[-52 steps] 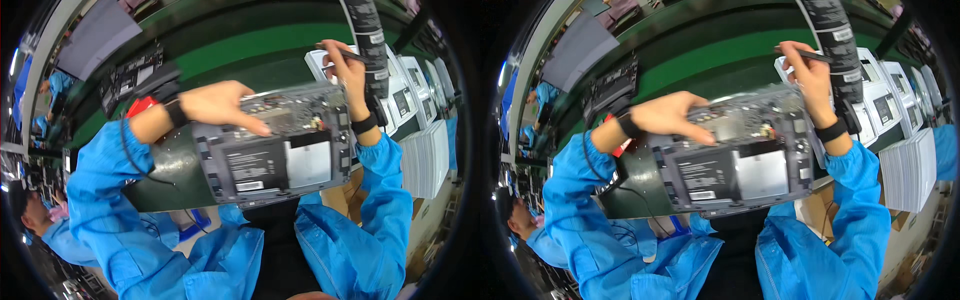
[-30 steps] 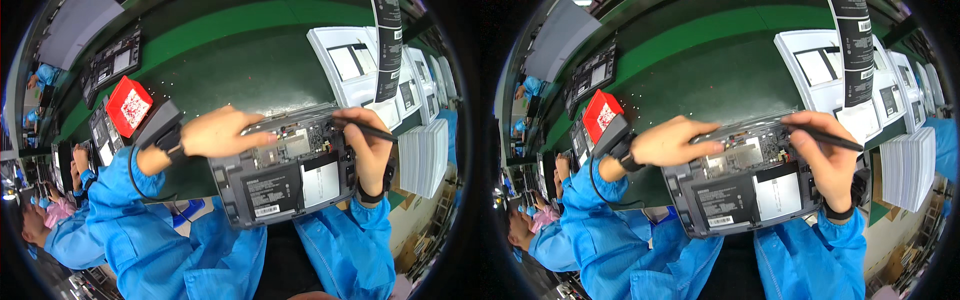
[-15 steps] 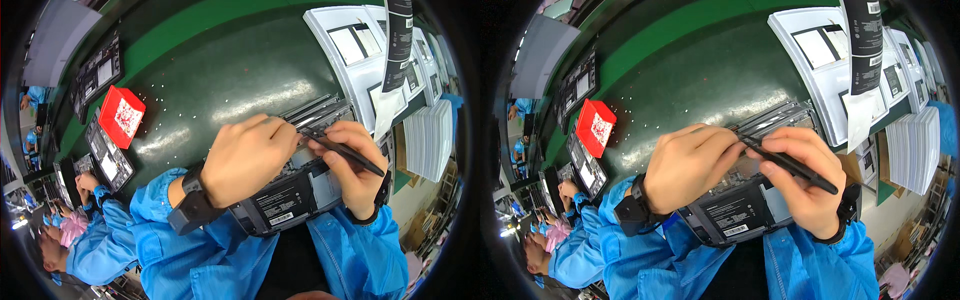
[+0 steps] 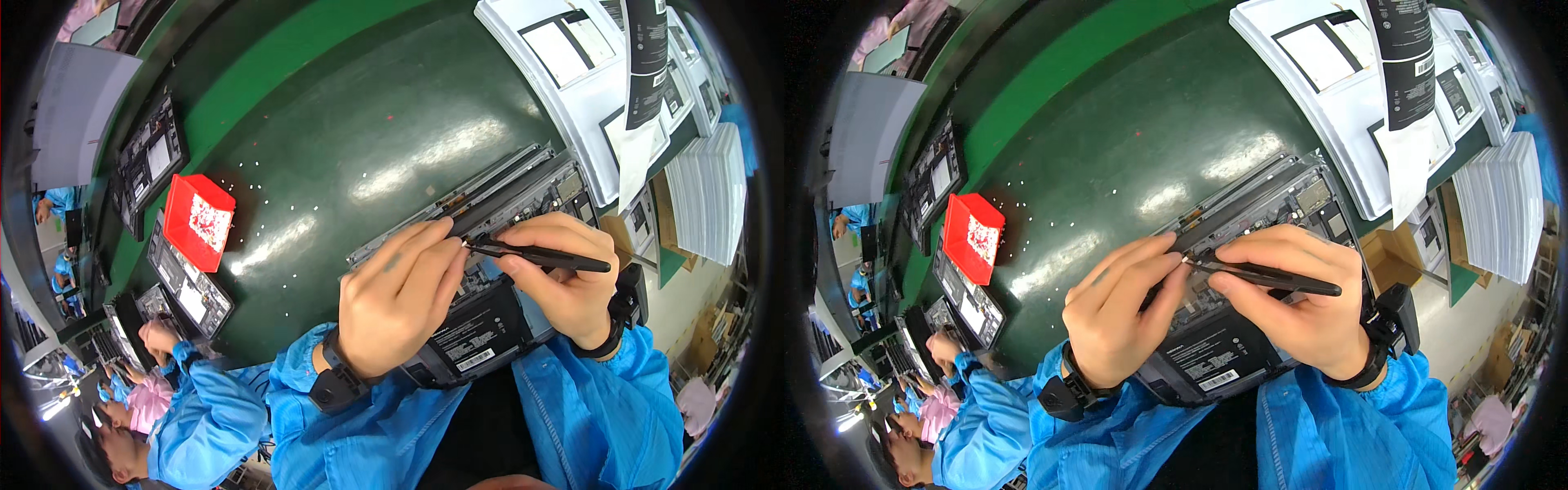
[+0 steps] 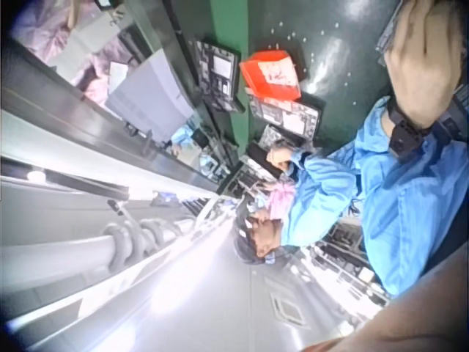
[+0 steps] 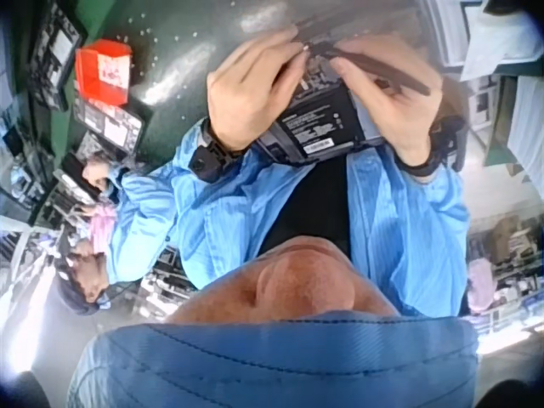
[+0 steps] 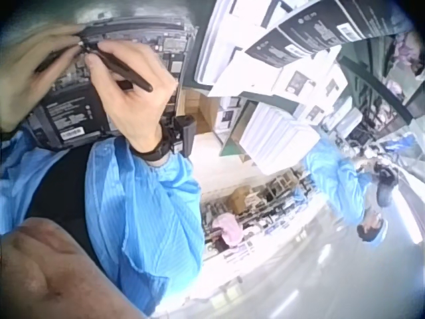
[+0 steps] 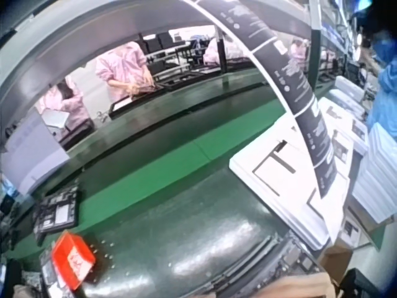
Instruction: The person assembles the internal components of an electronic device by hand, installing a circuit board, ribbon cable, and internal battery into a laptop chassis.
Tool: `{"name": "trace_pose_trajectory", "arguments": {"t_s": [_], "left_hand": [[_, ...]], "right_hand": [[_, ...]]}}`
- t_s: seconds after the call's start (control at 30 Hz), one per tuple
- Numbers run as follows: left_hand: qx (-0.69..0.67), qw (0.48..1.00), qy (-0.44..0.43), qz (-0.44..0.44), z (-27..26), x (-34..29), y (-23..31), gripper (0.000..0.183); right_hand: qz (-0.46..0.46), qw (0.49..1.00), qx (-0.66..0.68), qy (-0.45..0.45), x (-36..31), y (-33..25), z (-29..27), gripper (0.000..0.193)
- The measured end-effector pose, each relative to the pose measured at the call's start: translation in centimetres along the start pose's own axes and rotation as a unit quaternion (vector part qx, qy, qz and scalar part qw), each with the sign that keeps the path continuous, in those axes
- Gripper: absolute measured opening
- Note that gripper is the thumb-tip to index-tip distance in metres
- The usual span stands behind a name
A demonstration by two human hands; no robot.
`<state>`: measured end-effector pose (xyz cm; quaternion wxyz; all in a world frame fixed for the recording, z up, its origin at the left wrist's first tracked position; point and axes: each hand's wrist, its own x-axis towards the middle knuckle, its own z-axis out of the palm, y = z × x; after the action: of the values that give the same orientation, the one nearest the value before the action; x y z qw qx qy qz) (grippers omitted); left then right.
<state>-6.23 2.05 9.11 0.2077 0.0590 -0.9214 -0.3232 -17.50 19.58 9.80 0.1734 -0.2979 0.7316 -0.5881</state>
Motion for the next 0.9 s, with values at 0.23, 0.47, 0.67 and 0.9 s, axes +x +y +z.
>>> {"name": "trace_pose_trajectory", "arguments": {"t_s": [0.23,0.47,0.67,0.9], "left_hand": [[-0.017,1.0,-0.004,0.017,-0.6,-0.1,-0.3,0.02],[0.041,0.998,-0.025,0.04,-2.2,0.3,1.4,0.013],[0.029,0.999,-0.003,0.044,-1.5,0.3,1.1,0.011],[0.042,0.997,-0.006,0.063,-1.3,0.0,1.4,0.011]], "right_hand": [[-0.009,0.998,-0.06,-0.011,0.0,-0.8,0.8,0.019],[-0.029,0.999,0.026,-0.022,-0.6,-0.8,1.0,0.017],[-0.017,0.999,0.026,-0.04,-0.9,0.0,1.1,0.018],[-0.019,0.998,0.048,-0.044,-1.0,0.4,0.9,0.02]]}}
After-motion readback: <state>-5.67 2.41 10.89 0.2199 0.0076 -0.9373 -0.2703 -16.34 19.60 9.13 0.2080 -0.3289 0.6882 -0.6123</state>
